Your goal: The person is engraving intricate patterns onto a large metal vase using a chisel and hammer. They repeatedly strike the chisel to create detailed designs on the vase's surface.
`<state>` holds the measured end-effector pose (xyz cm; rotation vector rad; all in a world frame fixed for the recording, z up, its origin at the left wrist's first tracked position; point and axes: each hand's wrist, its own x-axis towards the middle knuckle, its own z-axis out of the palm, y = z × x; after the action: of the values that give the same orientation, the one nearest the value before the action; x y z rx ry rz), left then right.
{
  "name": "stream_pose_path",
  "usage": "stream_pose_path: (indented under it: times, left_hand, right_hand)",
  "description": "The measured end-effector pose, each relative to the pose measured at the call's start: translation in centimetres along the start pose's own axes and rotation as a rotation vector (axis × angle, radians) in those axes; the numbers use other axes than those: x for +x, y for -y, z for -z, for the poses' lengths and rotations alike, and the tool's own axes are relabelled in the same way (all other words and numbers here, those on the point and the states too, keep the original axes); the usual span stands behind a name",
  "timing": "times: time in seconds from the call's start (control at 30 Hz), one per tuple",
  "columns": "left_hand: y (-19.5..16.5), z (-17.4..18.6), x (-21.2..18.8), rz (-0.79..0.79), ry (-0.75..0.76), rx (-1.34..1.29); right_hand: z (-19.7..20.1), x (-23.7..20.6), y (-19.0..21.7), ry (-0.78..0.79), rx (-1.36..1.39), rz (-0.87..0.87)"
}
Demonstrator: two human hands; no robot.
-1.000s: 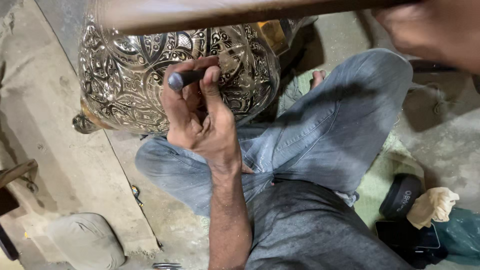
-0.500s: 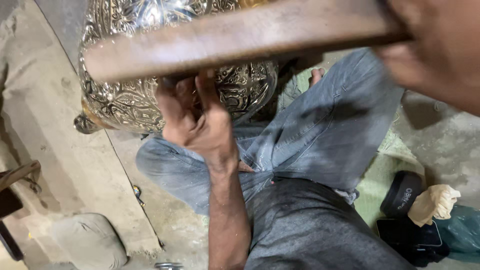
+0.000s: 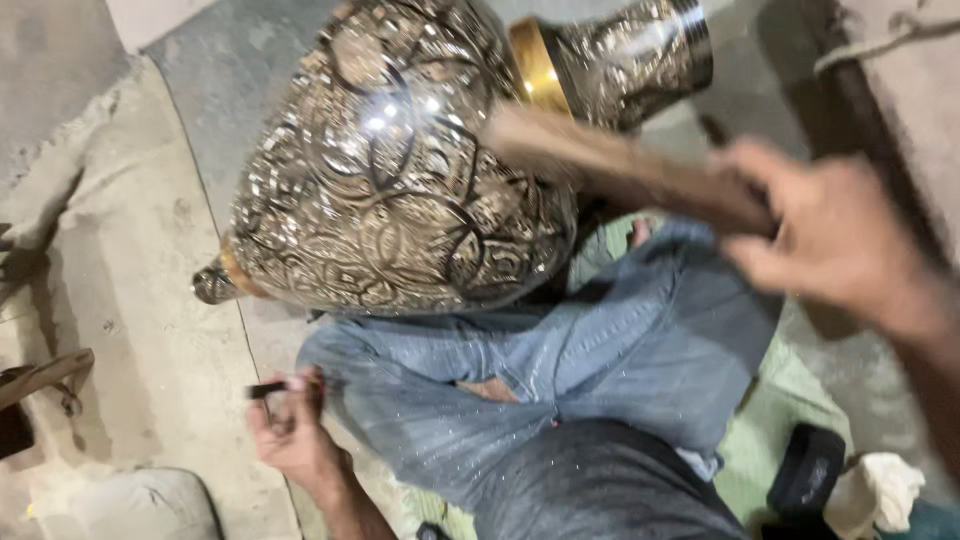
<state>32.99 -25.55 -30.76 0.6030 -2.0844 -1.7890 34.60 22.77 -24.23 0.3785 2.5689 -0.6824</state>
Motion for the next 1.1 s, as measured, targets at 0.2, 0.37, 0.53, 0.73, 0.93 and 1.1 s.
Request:
stream_pose_path:
  times: [0.2,0.37,0.53,0.73,0.93,1.1]
  left_hand:
    - [0.0,1.2,1.8,-0.123,-0.010,0.569]
    - [0.4,1.0,3.3,-0.111,0.101,0.605]
    - [2.0,2.2,4.1,-0.292,0.086,0.469]
    - [3.0,2.9,3.2,-0.234,-0.177,0.550]
    - [2.7,2.4,2.0,-0.317,-0.121,0.318]
    - [2.0,1.6,0.4,-0.164,-0.059,0.113]
  right_hand:
    - [-7.1,-1.4,-0.8,0.283,0.315,0.038]
    - [-12.3,-3.9,-2.7,0.538,-0.031,0.031]
    - [-12.9,-4.5,-2.1,0.584,-0.134,0.060]
    - [-12.0,-3.6,-1.4,0.614,-0.124,0.111]
    - [-12.7,-1.7,-2.9,-0.200,0.137,0.276]
    - [-11.6,-1.6,-3.6,-0.865,-0.171,0.245]
